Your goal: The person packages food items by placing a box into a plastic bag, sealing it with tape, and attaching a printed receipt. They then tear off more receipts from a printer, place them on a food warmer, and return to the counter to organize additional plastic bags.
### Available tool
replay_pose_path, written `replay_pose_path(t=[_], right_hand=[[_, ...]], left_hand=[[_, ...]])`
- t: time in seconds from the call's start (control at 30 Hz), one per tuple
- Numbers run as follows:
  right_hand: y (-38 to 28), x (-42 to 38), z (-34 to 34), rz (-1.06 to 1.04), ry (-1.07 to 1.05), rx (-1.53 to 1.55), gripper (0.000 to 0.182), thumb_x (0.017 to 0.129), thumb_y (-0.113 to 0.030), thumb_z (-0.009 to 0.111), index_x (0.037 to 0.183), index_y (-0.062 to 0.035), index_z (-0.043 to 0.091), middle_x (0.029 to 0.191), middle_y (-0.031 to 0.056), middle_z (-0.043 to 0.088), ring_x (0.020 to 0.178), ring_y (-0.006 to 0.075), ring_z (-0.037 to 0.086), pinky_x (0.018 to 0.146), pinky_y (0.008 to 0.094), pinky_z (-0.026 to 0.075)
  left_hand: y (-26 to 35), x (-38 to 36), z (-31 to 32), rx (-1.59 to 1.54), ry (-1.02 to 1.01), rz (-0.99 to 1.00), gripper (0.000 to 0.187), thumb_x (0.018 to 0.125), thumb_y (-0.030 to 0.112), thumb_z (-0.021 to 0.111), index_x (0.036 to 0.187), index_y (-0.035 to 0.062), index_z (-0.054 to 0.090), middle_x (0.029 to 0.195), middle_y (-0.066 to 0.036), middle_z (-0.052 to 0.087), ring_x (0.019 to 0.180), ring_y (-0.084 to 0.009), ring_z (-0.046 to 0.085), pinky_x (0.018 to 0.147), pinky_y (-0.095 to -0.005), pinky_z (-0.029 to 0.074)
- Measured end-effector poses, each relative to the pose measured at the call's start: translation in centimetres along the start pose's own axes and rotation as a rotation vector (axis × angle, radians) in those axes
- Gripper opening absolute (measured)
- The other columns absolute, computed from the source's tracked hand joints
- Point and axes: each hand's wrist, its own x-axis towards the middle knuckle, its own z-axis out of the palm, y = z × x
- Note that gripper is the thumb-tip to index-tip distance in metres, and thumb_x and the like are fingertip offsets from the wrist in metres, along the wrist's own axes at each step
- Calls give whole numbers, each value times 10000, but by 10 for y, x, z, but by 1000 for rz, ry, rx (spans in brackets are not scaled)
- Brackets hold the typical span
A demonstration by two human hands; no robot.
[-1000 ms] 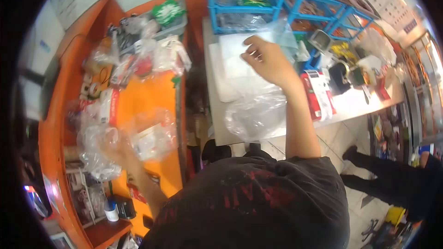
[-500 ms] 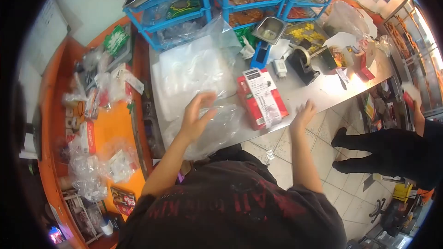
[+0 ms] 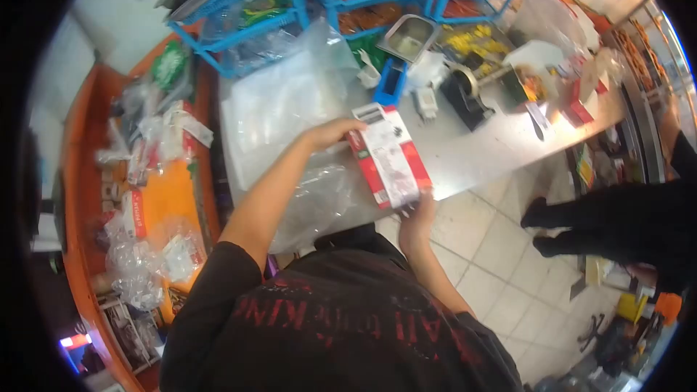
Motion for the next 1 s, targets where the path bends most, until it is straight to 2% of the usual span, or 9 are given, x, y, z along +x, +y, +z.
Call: replay_pose_path(t=[0.17, 0.4, 0.5, 0.57, 0.7, 0.77, 0.87, 0.9, 1.0], right_hand=[[-69, 8, 46, -939, 373, -394, 266, 842, -127, 448, 1068, 12, 455, 1001, 68, 527, 979, 158, 461, 860, 277, 343], [-10, -10, 170, -381, -1171, -1477, 179, 759, -156, 588, 756, 22, 607, 783, 136, 611, 708, 209, 586, 654, 300, 455], [69, 13, 156, -718, -1379, -1954, 230, 748, -208, 612, 840, 3, 622, 877, 141, 614, 811, 221, 600, 700, 334, 462], [75, 30, 143, -1801, -1121, -1932, 336, 733, -294, 620, 917, -13, 609, 967, 150, 595, 903, 259, 587, 752, 366, 461], [58, 37, 181, -1704, -1307, -2010, 384, 724, -335, 620, 973, -45, 594, 1044, 157, 567, 962, 295, 565, 781, 376, 457], [45, 26, 251, -471, -1691, -2320, 355, 701, -335, 634, 899, -40, 623, 967, 151, 608, 909, 291, 584, 728, 424, 454], [23, 57, 355, -683, -1400, -1647, 224, 728, -288, 603, 767, -67, 607, 831, 169, 603, 788, 336, 563, 708, 423, 448], [38, 97, 384, -1169, -1184, -1303, 253, 733, -275, 598, 842, -47, 606, 870, 176, 600, 838, 350, 551, 763, 420, 431], [5, 138, 490, -1442, -803, -1462, 426, 779, -374, 535, 1063, -58, 560, 1203, 197, 453, 1111, 357, 417, 933, 448, 315]], left_hand=[[41, -94, 15, 825, 631, 284, 290, 741, 289, 586, 855, 22, 602, 769, -158, 611, 686, -296, 583, 627, -355, 454], [-68, -186, -10, 1283, 471, -305, 279, 677, 266, 640, 768, 3, 618, 813, -198, 588, 770, -358, 573, 681, -417, 455], [-90, -201, 2, 1449, 468, -302, 467, 604, 292, 711, 954, 20, 565, 1034, -184, 534, 974, -363, 502, 821, -469, 390], [-93, -211, -1, 1667, 545, -225, 629, 558, 315, 751, 1070, 35, 518, 1145, -165, 482, 1084, -363, 440, 895, -507, 333], [-85, -210, -11, 1505, 396, -431, 928, 470, 326, 790, 1257, 53, 382, 1334, -127, 305, 1231, -367, 250, 995, -541, 174], [-71, -207, -11, 1507, 311, -494, 970, 438, 394, 804, 1236, 36, 384, 1291, -139, 351, 1196, -355, 307, 963, -545, 220], [-101, -207, -15, 1493, 385, -366, 812, 564, 426, 751, 1181, 11, 422, 1210, -172, 433, 1149, -342, 379, 934, -507, 286], [-94, -206, -18, 1371, 349, -348, 718, 630, 399, 708, 1159, -4, 437, 1185, -187, 456, 1125, -343, 409, 931, -477, 308], [-67, -211, -16, 1032, 117, -326, 548, 771, 307, 605, 1161, -43, 442, 1170, -217, 486, 1078, -351, 472, 930, -391, 358]])
